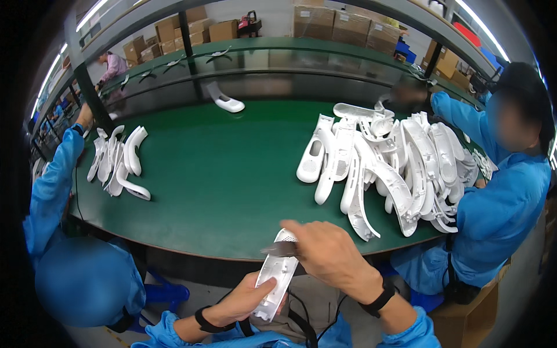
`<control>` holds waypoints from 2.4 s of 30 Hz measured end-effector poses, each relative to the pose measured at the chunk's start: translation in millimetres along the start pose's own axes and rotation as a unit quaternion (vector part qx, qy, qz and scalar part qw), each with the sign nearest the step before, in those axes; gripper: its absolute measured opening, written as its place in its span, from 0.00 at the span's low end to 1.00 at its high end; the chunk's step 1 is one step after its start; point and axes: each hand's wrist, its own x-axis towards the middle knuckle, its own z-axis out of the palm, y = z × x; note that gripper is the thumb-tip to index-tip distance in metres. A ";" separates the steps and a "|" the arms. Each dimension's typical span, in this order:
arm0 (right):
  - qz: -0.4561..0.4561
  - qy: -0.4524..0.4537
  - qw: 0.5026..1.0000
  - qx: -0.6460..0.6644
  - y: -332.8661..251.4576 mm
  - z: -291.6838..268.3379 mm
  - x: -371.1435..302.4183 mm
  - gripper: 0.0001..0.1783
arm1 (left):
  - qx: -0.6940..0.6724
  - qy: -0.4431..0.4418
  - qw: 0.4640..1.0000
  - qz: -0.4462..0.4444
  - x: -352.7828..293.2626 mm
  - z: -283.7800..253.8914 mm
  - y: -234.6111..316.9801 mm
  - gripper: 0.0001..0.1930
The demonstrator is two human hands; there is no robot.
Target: The recorder uses a scraping tool to clean and assemble white plastic components on a production line.
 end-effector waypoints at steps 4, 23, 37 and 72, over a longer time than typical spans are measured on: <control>0.081 0.300 0.803 0.509 -18.1 22.3 -26.7 0.09 | 0.044 0.039 0.997 0.057 11.4 13.8 -14.0 0.12; 0.119 0.318 0.806 0.485 -36.2 99.1 -7.1 0.16 | 0.054 0.228 0.949 0.212 41.4 7.0 -39.0 0.17; 0.110 0.239 0.819 0.510 -29.9 103.3 4.8 0.17 | 0.031 0.216 0.950 0.222 43.6 5.2 -44.1 0.14; 0.172 0.331 0.840 0.393 -38.6 103.0 6.0 0.16 | 0.060 0.265 0.934 0.232 41.7 19.4 -41.7 0.17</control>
